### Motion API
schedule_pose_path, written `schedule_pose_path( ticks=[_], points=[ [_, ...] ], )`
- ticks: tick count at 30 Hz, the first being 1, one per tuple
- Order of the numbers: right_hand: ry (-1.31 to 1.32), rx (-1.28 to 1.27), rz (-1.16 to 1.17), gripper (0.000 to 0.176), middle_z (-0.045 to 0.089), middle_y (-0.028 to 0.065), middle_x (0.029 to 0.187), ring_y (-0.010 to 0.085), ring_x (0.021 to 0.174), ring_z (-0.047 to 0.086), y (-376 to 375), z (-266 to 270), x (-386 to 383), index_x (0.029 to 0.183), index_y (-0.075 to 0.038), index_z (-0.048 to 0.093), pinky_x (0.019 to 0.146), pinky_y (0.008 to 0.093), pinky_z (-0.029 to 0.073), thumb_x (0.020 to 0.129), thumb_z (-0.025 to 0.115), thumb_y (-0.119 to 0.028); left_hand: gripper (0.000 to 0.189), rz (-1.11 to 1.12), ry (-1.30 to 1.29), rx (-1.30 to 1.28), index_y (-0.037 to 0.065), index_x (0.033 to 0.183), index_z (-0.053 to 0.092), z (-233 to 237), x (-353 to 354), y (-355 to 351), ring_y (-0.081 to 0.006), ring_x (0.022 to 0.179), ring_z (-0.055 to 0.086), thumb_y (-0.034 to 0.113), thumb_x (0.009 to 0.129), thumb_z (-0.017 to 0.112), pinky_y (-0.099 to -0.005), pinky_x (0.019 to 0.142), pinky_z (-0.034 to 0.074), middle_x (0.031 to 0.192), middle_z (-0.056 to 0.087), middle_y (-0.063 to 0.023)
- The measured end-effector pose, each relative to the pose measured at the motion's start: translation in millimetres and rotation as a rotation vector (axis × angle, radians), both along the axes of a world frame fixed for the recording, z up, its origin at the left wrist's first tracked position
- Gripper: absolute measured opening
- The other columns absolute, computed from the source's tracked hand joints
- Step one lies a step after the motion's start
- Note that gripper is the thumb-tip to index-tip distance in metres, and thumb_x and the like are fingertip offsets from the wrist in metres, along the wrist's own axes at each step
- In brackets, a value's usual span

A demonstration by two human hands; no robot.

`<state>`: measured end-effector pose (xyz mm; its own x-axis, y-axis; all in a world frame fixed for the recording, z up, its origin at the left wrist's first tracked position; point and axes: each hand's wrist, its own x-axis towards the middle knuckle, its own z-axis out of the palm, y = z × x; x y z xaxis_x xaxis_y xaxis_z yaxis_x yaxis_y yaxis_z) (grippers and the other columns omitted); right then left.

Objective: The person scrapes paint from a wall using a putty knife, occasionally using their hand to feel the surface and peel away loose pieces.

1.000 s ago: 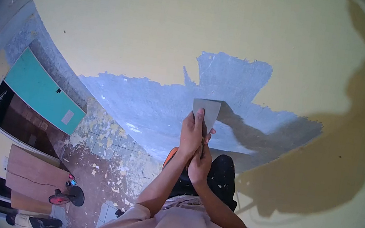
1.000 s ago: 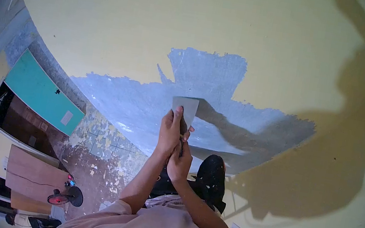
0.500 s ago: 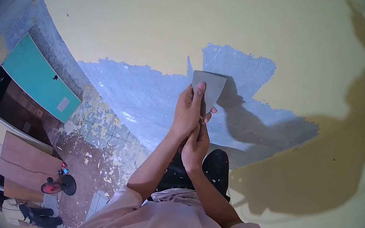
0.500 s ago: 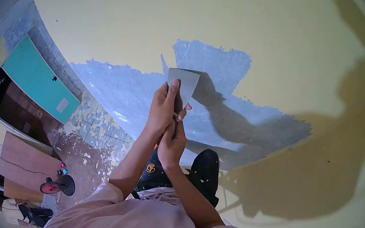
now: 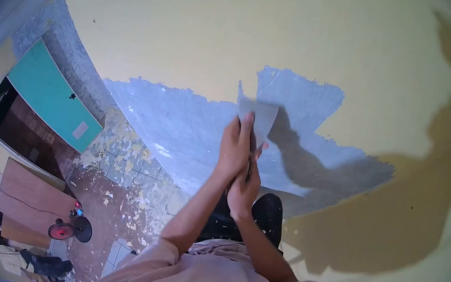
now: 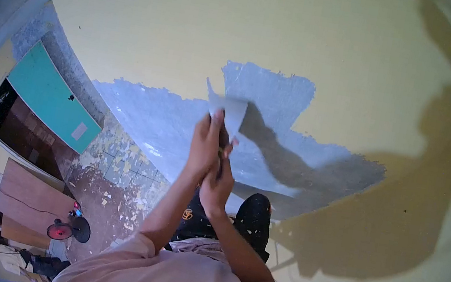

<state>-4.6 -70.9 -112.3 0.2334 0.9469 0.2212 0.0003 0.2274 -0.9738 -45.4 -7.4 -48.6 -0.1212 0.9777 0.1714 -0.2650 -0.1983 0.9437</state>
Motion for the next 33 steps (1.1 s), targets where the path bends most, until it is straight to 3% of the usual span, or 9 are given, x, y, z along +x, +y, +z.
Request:
schedule_pose_path(
  ticks=[5, 9, 11, 13, 20, 24, 29, 31, 33],
  points=[
    [0.104, -0.170, 0.066, 0.039, 0.059, 0.0161, 0.111, 0.0154, 0.097, 0.058, -28.8, -61.5, 17.8, 0.130, 0.007, 0.042, 0.082, 0.0261, 0.046, 0.100, 0.038, -0.016, 0.044, -0.082, -0.029, -0.181, -0.005, 0.096, 0.049, -46.7, 14.8, -26.5, -0.0121, 0.043, 0.049, 0.038, 0.099, 0.040, -0.0256, 0.040, 0.041, 0.056, 0.048, -0.0049],
    [-0.030, 0.082, -0.046, 0.038, 0.060, 0.0114, 0.101, 0.0102, 0.083, 0.057, -12.9, -85.2, 24.1, 0.129, 0.007, 0.043, 0.071, 0.0231, 0.046, 0.101, 0.036, -0.017, 0.044, -0.080, -0.026, -0.146, -0.004, 0.096, 0.049, -46.1, 23.1, -18.8, -0.0128, 0.045, 0.052, 0.039, 0.099, 0.040, -0.0248, 0.040, 0.041, 0.062, 0.053, -0.0079],
    [-0.071, 0.010, -0.053, 0.038, 0.060, 0.0113, 0.098, 0.0084, 0.083, 0.056, -6.2, -38.5, 24.3, 0.128, 0.007, 0.044, 0.070, 0.0217, 0.045, 0.100, 0.038, -0.018, 0.045, -0.067, 0.010, -0.115, -0.004, 0.094, 0.048, -17.2, 22.6, -10.0, -0.0125, 0.046, 0.053, 0.039, 0.099, 0.039, -0.0241, 0.039, 0.040, 0.062, 0.053, -0.0080],
    [0.024, -0.024, -0.068, 0.037, 0.064, 0.0207, 0.095, 0.0196, 0.089, 0.062, -2.2, -11.6, 18.5, 0.123, 0.007, 0.049, 0.077, 0.0322, 0.047, 0.097, 0.043, -0.020, 0.040, -0.091, -0.106, -0.036, 0.000, 0.087, 0.046, 1.1, 19.8, -4.5, -0.0104, 0.039, 0.042, 0.038, 0.098, 0.043, -0.0234, 0.039, 0.039, 0.055, 0.041, -0.0018],
    [0.008, 0.064, -0.093, 0.035, 0.063, 0.0175, 0.079, 0.0187, 0.070, 0.060, -4.7, -37.7, 17.1, 0.119, 0.006, 0.051, 0.065, 0.0312, 0.047, 0.097, 0.043, -0.020, 0.043, -0.047, -0.034, -0.093, -0.003, 0.091, 0.049, -23.7, 17.4, -7.0, -0.0117, 0.041, 0.047, 0.037, 0.099, 0.039, -0.0248, 0.037, 0.038, 0.057, 0.049, -0.0053],
    [0.050, -0.147, 0.044, 0.035, 0.063, 0.0179, 0.083, 0.0172, 0.074, 0.061, 0.4, 5.7, 16.5, 0.120, 0.005, 0.051, 0.067, 0.0303, 0.047, 0.097, 0.044, -0.021, 0.042, -0.034, -0.045, -0.032, -0.001, 0.082, 0.047, 5.0, 12.7, -7.0, -0.0119, 0.042, 0.046, 0.037, 0.099, 0.039, -0.0253, 0.039, 0.038, 0.057, 0.047, -0.0042],
    [-0.007, 0.028, -0.040, 0.039, 0.063, 0.0175, 0.097, 0.0173, 0.086, 0.062, -10.3, -35.7, 20.7, 0.125, 0.004, 0.050, 0.076, 0.0288, 0.048, 0.097, 0.044, -0.023, 0.041, -0.047, -0.042, -0.186, 0.000, 0.084, 0.048, -36.4, 21.1, -15.6, -0.0112, 0.038, 0.042, 0.037, 0.099, 0.039, -0.0240, 0.038, 0.038, 0.056, 0.052, -0.0087],
    [0.047, -0.035, -0.066, 0.039, 0.063, 0.0184, 0.100, 0.0180, 0.091, 0.061, -6.9, -35.8, 20.9, 0.125, 0.005, 0.049, 0.081, 0.0281, 0.047, 0.098, 0.043, -0.023, 0.041, -0.027, -0.041, -0.089, -0.002, 0.089, 0.049, -23.2, 22.0, -5.7, -0.0116, 0.039, 0.045, 0.037, 0.100, 0.039, -0.0238, 0.037, 0.037, 0.058, 0.053, -0.0091],
    [-0.094, 0.146, -0.176, 0.038, 0.064, 0.0190, 0.096, 0.0182, 0.087, 0.062, 5.4, -20.7, 19.2, 0.124, 0.005, 0.050, 0.078, 0.0291, 0.048, 0.097, 0.044, -0.022, 0.042, -0.009, -0.036, -0.018, -0.003, 0.094, 0.049, -3.0, 19.2, -3.7, -0.0120, 0.041, 0.048, 0.037, 0.100, 0.039, -0.0237, 0.037, 0.036, 0.059, 0.055, -0.0095]
  ],
)
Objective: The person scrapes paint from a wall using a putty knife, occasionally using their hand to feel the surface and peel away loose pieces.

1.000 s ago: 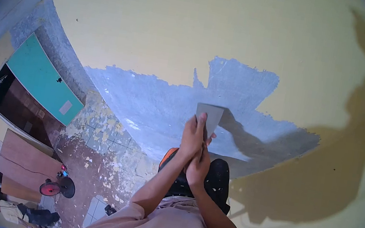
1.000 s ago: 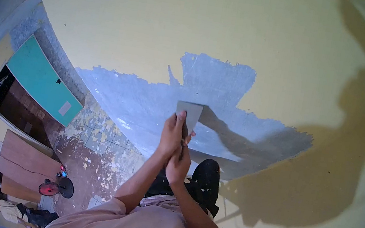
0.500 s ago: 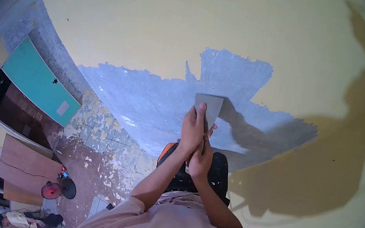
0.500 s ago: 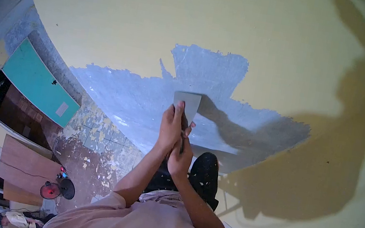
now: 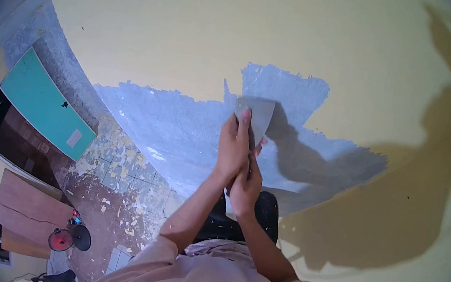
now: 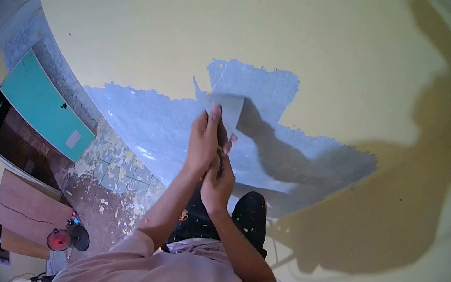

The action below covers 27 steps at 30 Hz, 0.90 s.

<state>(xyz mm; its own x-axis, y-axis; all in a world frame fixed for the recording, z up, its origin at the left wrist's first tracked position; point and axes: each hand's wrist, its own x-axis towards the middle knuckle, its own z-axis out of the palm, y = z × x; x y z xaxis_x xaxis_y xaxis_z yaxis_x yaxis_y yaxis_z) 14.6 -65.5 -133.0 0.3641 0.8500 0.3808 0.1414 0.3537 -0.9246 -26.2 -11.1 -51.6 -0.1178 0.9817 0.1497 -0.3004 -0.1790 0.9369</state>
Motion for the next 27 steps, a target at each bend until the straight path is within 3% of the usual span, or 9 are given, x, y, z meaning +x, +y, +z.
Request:
schedule_pose_path(
  ticks=[2, 7, 11, 13, 16, 18, 20, 24, 27],
  points=[
    [0.202, -0.315, 0.195, 0.038, 0.065, 0.0190, 0.092, 0.0179, 0.084, 0.063, -6.5, 28.3, -1.7, 0.122, 0.006, 0.050, 0.075, 0.0295, 0.048, 0.097, 0.044, -0.021, 0.043, -0.079, -0.001, -0.038, -0.004, 0.098, 0.050, 21.7, -8.1, -1.8, -0.0121, 0.041, 0.048, 0.037, 0.100, 0.038, -0.0238, 0.037, 0.036, 0.061, 0.056, -0.0097],
    [0.222, -0.148, 0.132, 0.034, 0.065, 0.0186, 0.090, 0.0173, 0.081, 0.063, -15.8, -8.5, -2.6, 0.119, 0.005, 0.052, 0.072, 0.0306, 0.047, 0.097, 0.042, -0.019, 0.046, -0.035, -0.009, -0.086, -0.004, 0.095, 0.049, -17.7, 3.1, -10.3, -0.0124, 0.045, 0.052, 0.041, 0.099, 0.040, -0.0236, 0.037, 0.038, 0.059, 0.054, -0.0085],
    [-0.009, -0.003, -0.012, 0.033, 0.065, 0.0172, 0.091, 0.0157, 0.080, 0.063, 0.1, 15.6, -3.4, 0.120, 0.004, 0.052, 0.070, 0.0297, 0.047, 0.098, 0.041, -0.018, 0.038, -0.085, -0.017, 0.000, -0.002, 0.089, 0.048, 34.5, -3.0, -1.0, -0.0112, 0.039, 0.044, 0.034, 0.099, 0.041, -0.0236, 0.037, 0.036, 0.055, 0.047, -0.0051],
    [0.226, -0.261, 0.192, 0.033, 0.064, 0.0162, 0.091, 0.0148, 0.077, 0.062, -2.0, 26.7, -2.2, 0.121, 0.004, 0.051, 0.067, 0.0290, 0.047, 0.098, 0.041, -0.018, 0.038, -0.068, -0.006, -0.007, -0.002, 0.089, 0.048, 24.9, -1.5, -2.9, -0.0111, 0.039, 0.044, 0.034, 0.099, 0.040, -0.0237, 0.037, 0.036, 0.055, 0.046, -0.0049],
    [0.111, -0.109, 0.090, 0.034, 0.063, 0.0159, 0.091, 0.0139, 0.075, 0.061, -12.4, 0.5, -1.0, 0.121, 0.005, 0.051, 0.065, 0.0282, 0.047, 0.098, 0.041, -0.018, 0.038, -0.063, -0.008, -0.029, -0.002, 0.090, 0.049, -2.3, 1.3, -4.9, -0.0113, 0.039, 0.043, 0.034, 0.099, 0.041, -0.0241, 0.037, 0.035, 0.054, 0.046, -0.0045],
    [0.317, -0.146, 0.140, 0.035, 0.063, 0.0166, 0.089, 0.0142, 0.073, 0.061, -7.4, -10.8, -3.8, 0.121, 0.005, 0.051, 0.064, 0.0280, 0.047, 0.097, 0.042, -0.020, 0.039, -0.051, -0.023, -0.097, -0.002, 0.091, 0.049, -9.5, 6.7, -5.6, -0.0117, 0.040, 0.045, 0.035, 0.099, 0.042, -0.0245, 0.036, 0.035, 0.054, 0.045, -0.0046],
    [-0.009, 0.091, -0.024, 0.036, 0.064, 0.0175, 0.091, 0.0171, 0.074, 0.061, 6.9, -4.4, -2.9, 0.122, 0.005, 0.050, 0.068, 0.0301, 0.048, 0.098, 0.042, -0.021, 0.040, -0.047, -0.036, -0.054, -0.002, 0.091, 0.049, 18.5, 5.2, -0.7, -0.0124, 0.041, 0.047, 0.037, 0.099, 0.042, -0.0247, 0.037, 0.035, 0.054, 0.045, -0.0044],
    [0.213, -0.353, 0.271, 0.040, 0.061, 0.0165, 0.107, 0.0154, 0.091, 0.058, -4.6, 54.5, 3.0, 0.128, 0.008, 0.044, 0.079, 0.0265, 0.046, 0.099, 0.041, -0.019, 0.040, -0.043, -0.054, 0.044, -0.002, 0.090, 0.048, 35.0, 0.1, 2.4, -0.0133, 0.040, 0.047, 0.036, 0.099, 0.042, -0.0248, 0.036, 0.034, 0.056, 0.049, -0.0078],
    [0.144, -0.169, 0.167, 0.041, 0.061, 0.0176, 0.106, 0.0143, 0.091, 0.057, -12.9, 13.4, -2.2, 0.129, 0.007, 0.044, 0.080, 0.0276, 0.046, 0.099, 0.041, -0.021, 0.042, -0.029, -0.011, -0.077, -0.003, 0.091, 0.048, 6.8, 0.0, -6.9, -0.0130, 0.038, 0.044, 0.037, 0.099, 0.040, -0.0253, 0.036, 0.034, 0.058, 0.053, -0.0106]
  ],
)
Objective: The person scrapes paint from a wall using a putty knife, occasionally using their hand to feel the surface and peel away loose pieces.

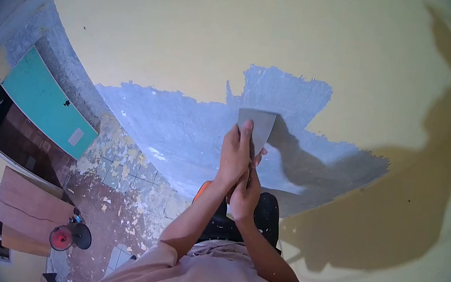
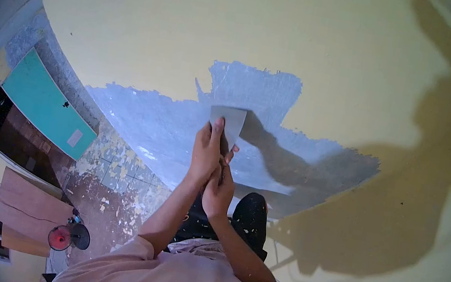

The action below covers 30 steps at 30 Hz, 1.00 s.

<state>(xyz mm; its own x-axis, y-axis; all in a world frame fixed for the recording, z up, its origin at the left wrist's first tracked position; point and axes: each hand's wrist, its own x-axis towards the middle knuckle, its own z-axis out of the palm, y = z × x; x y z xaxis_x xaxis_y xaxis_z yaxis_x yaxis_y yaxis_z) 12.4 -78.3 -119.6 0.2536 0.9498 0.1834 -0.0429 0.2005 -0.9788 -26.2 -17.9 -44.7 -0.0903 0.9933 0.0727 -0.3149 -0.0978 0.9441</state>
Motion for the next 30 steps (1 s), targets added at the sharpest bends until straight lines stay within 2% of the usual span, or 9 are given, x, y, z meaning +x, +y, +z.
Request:
schedule_pose_path(
  ticks=[5, 7, 10, 19, 23, 25, 26, 29, 30],
  points=[
    [0.161, -0.307, 0.150, 0.043, 0.058, 0.0199, 0.114, 0.0164, 0.104, 0.056, -0.5, 44.7, -1.7, 0.132, 0.008, 0.040, 0.087, 0.0278, 0.044, 0.100, 0.040, -0.021, 0.043, -0.041, 0.019, 0.023, -0.003, 0.095, 0.048, 21.0, -7.8, 5.9, -0.0116, 0.037, 0.044, 0.038, 0.099, 0.039, -0.0241, 0.035, 0.033, 0.061, 0.056, -0.0131],
    [0.097, -0.182, 0.113, 0.043, 0.062, 0.0138, 0.098, 0.0125, 0.087, 0.060, 4.9, 11.4, -6.3, 0.131, 0.008, 0.041, 0.073, 0.0235, 0.047, 0.100, 0.041, -0.022, 0.042, -0.056, -0.016, 0.090, -0.003, 0.097, 0.048, 15.2, -8.5, 6.9, -0.0112, 0.038, 0.044, 0.038, 0.099, 0.039, -0.0235, 0.035, 0.033, 0.061, 0.057, -0.0132],
    [0.036, 0.171, -0.090, 0.039, 0.049, -0.0032, 0.063, 0.0017, 0.048, 0.042, 9.2, -8.8, -13.3, 0.127, 0.004, 0.046, 0.042, 0.0184, 0.032, 0.100, 0.041, -0.024, 0.042, -0.033, 0.018, 0.032, -0.003, 0.096, 0.048, 2.8, -5.9, 1.8, -0.0113, 0.039, 0.046, 0.038, 0.099, 0.039, -0.0229, 0.036, 0.035, 0.061, 0.057, -0.0118],
    [0.057, -0.108, 0.036, 0.036, 0.063, 0.0127, 0.080, 0.0116, 0.063, 0.059, 0.0, 11.3, -8.3, 0.121, 0.005, 0.050, 0.057, 0.0260, 0.045, 0.098, 0.042, -0.022, 0.039, -0.075, 0.031, 0.051, -0.002, 0.092, 0.047, -0.5, -13.9, 5.6, -0.0138, 0.048, 0.054, 0.035, 0.099, 0.043, -0.0223, 0.036, 0.036, 0.069, 0.056, -0.0113],
    [-0.136, 0.286, -0.191, 0.036, 0.063, 0.0127, 0.080, 0.0148, 0.068, 0.060, 24.6, -23.8, -15.1, 0.121, 0.004, 0.050, 0.061, 0.0293, 0.047, 0.098, 0.043, -0.022, 0.040, -0.009, -0.058, 0.014, -0.003, 0.091, 0.047, 4.9, -6.6, 10.2, -0.0124, 0.042, 0.049, 0.037, 0.099, 0.043, -0.0225, 0.036, 0.036, 0.061, 0.054, -0.0098],
    [0.009, 0.022, -0.027, 0.036, 0.063, 0.0135, 0.081, 0.0169, 0.069, 0.060, 7.8, 30.0, -15.7, 0.119, 0.004, 0.051, 0.063, 0.0311, 0.047, 0.098, 0.043, -0.024, 0.042, -0.066, 0.016, 0.093, -0.003, 0.089, 0.047, 31.3, -17.7, 7.7, -0.0119, 0.040, 0.047, 0.038, 0.099, 0.042, -0.0228, 0.036, 0.036, 0.057, 0.052, -0.0085],
    [0.028, -0.158, 0.085, 0.040, 0.062, 0.0160, 0.105, 0.0161, 0.098, 0.058, 8.3, 34.4, -9.9, 0.127, 0.006, 0.047, 0.083, 0.0283, 0.045, 0.098, 0.042, -0.021, 0.043, -0.083, -0.010, 0.094, -0.003, 0.088, 0.048, 25.5, -18.6, 9.0, -0.0121, 0.040, 0.047, 0.039, 0.098, 0.042, -0.0236, 0.036, 0.036, 0.058, 0.053, -0.0092],
    [-0.052, 0.021, -0.053, 0.038, 0.063, 0.0150, 0.083, 0.0180, 0.070, 0.061, 1.9, 12.9, -16.5, 0.120, 0.004, 0.051, 0.064, 0.0303, 0.047, 0.098, 0.043, -0.026, 0.044, 0.013, 0.071, 0.021, -0.003, 0.092, 0.050, -0.3, -19.1, 7.0, -0.0131, 0.043, 0.052, 0.040, 0.099, 0.040, -0.0248, 0.037, 0.039, 0.061, 0.055, -0.0088],
    [-0.098, 0.143, -0.116, 0.038, 0.064, 0.0174, 0.088, 0.0190, 0.075, 0.063, 4.7, -13.8, -18.3, 0.121, 0.004, 0.051, 0.068, 0.0298, 0.048, 0.097, 0.044, -0.025, 0.043, -0.030, 0.048, 0.008, -0.003, 0.092, 0.050, -9.4, -20.1, 2.5, -0.0137, 0.043, 0.052, 0.039, 0.099, 0.040, -0.0255, 0.038, 0.039, 0.061, 0.055, -0.0092]
  ],
)
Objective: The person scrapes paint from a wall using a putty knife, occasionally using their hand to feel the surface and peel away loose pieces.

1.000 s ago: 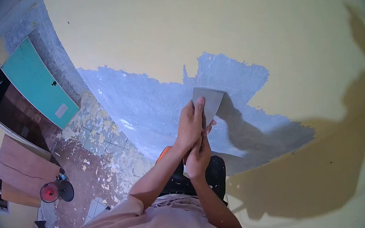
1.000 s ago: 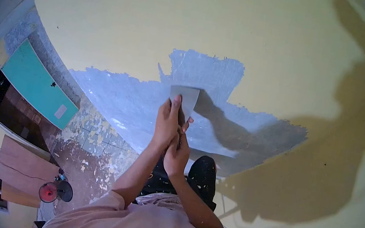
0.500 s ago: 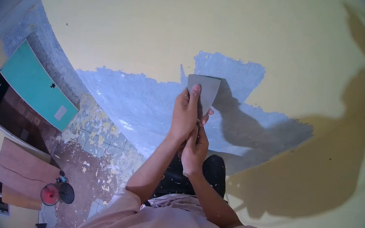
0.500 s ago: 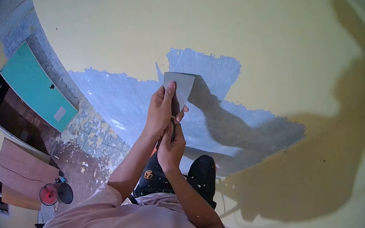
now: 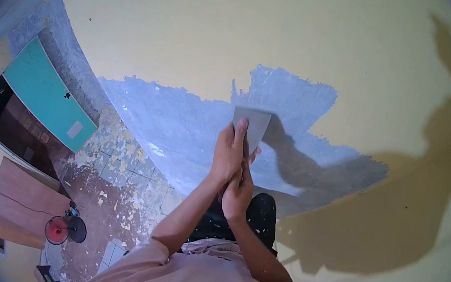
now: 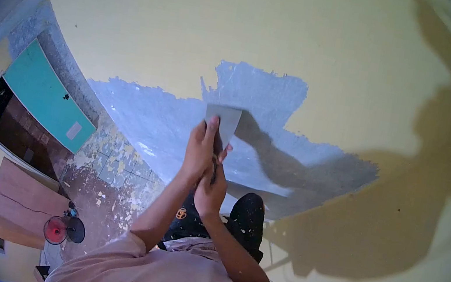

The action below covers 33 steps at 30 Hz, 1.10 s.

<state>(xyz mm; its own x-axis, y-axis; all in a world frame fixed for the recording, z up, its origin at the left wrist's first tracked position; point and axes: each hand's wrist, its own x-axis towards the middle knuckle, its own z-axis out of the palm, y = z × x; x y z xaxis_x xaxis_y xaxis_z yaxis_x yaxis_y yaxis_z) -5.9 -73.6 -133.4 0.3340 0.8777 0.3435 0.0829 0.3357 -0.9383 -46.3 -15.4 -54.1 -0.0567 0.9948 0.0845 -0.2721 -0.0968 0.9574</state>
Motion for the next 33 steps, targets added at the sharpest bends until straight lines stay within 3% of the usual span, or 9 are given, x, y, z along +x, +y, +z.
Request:
schedule_pose_path(
  ticks=[3, 7, 8, 11, 12, 15, 19, 23, 33],
  points=[
    [0.113, -0.092, 0.030, 0.038, 0.064, 0.0194, 0.093, 0.0199, 0.079, 0.063, 7.1, -10.0, 1.4, 0.121, 0.004, 0.051, 0.071, 0.0294, 0.048, 0.097, 0.045, -0.025, 0.042, 0.005, -0.009, 0.014, -0.002, 0.092, 0.050, -1.5, 2.6, 4.2, -0.0140, 0.044, 0.052, 0.038, 0.099, 0.040, -0.0256, 0.038, 0.040, 0.062, 0.055, -0.0094],
    [0.119, -0.303, 0.300, 0.041, 0.061, 0.0158, 0.108, 0.0135, 0.089, 0.060, 17.4, 75.6, 10.7, 0.133, 0.004, 0.042, 0.075, 0.0253, 0.047, 0.099, 0.041, -0.020, 0.038, 0.002, -0.080, 0.175, 0.000, 0.084, 0.046, 65.2, -1.6, 15.0, -0.0113, 0.042, 0.046, 0.035, 0.099, 0.042, -0.0242, 0.036, 0.036, 0.054, 0.044, -0.0033],
    [0.080, -0.222, 0.271, 0.042, 0.063, 0.0148, 0.102, 0.0136, 0.077, 0.061, 20.0, 70.6, 10.0, 0.133, 0.005, 0.041, 0.066, 0.0254, 0.048, 0.099, 0.041, -0.021, 0.038, 0.004, -0.074, 0.178, 0.000, 0.084, 0.046, 62.8, -1.6, 13.1, -0.0113, 0.042, 0.046, 0.035, 0.099, 0.042, -0.0242, 0.036, 0.036, 0.054, 0.044, -0.0033],
    [-0.123, 0.080, 0.024, 0.042, 0.064, 0.0160, 0.098, 0.0153, 0.077, 0.063, 17.8, 7.5, 3.0, 0.132, 0.005, 0.042, 0.066, 0.0266, 0.048, 0.099, 0.041, -0.022, 0.040, 0.104, 0.021, 0.083, 0.000, 0.086, 0.048, 8.9, 1.5, 15.2, -0.0117, 0.041, 0.045, 0.037, 0.099, 0.041, -0.0235, 0.036, 0.036, 0.057, 0.052, -0.0086],
    [0.013, -0.265, 0.128, 0.043, 0.062, 0.0191, 0.102, 0.0175, 0.093, 0.062, 2.9, 16.8, 7.0, 0.131, 0.006, 0.043, 0.078, 0.0279, 0.047, 0.099, 0.041, -0.023, 0.041, 0.080, -0.002, 0.044, -0.001, 0.087, 0.048, 4.9, 4.5, 5.8, -0.0117, 0.040, 0.045, 0.037, 0.099, 0.040, -0.0235, 0.036, 0.036, 0.059, 0.054, -0.0102],
    [0.107, -0.212, 0.124, 0.042, 0.063, 0.0192, 0.102, 0.0173, 0.092, 0.062, -1.8, 3.8, 4.3, 0.129, 0.005, 0.045, 0.077, 0.0281, 0.048, 0.099, 0.041, -0.024, 0.042, 0.056, -0.005, -0.002, -0.002, 0.089, 0.049, 3.0, 3.0, 3.8, -0.0115, 0.040, 0.045, 0.038, 0.099, 0.040, -0.0239, 0.036, 0.036, 0.060, 0.056, -0.0114],
    [0.048, -0.328, 0.261, 0.038, 0.062, 0.0142, 0.097, 0.0123, 0.075, 0.060, 7.9, 65.8, 7.0, 0.130, 0.002, 0.045, 0.065, 0.0240, 0.047, 0.099, 0.040, -0.021, 0.045, 0.030, -0.012, 0.131, -0.003, 0.090, 0.048, 46.9, -6.6, 10.4, -0.0136, 0.045, 0.052, 0.040, 0.099, 0.039, -0.0247, 0.038, 0.039, 0.059, 0.054, -0.0089],
    [0.068, -0.120, 0.148, 0.040, 0.062, 0.0131, 0.097, 0.0106, 0.077, 0.058, 4.6, 19.5, 2.1, 0.128, 0.005, 0.045, 0.067, 0.0235, 0.046, 0.099, 0.041, -0.022, 0.044, 0.072, 0.009, 0.031, -0.004, 0.089, 0.049, 19.1, -0.9, 5.0, -0.0133, 0.043, 0.051, 0.038, 0.099, 0.039, -0.0260, 0.037, 0.039, 0.059, 0.054, -0.0092],
    [0.066, -0.183, 0.167, 0.037, 0.060, 0.0099, 0.086, 0.0042, 0.064, 0.053, -2.3, 27.2, 5.2, 0.127, 0.003, 0.047, 0.054, 0.0205, 0.042, 0.100, 0.039, -0.020, 0.044, 0.018, 0.085, 0.068, -0.004, 0.092, 0.048, 12.4, 1.3, 4.7, -0.0123, 0.040, 0.050, 0.038, 0.100, 0.037, -0.0236, 0.036, 0.038, 0.059, 0.058, -0.0123]
  ],
)
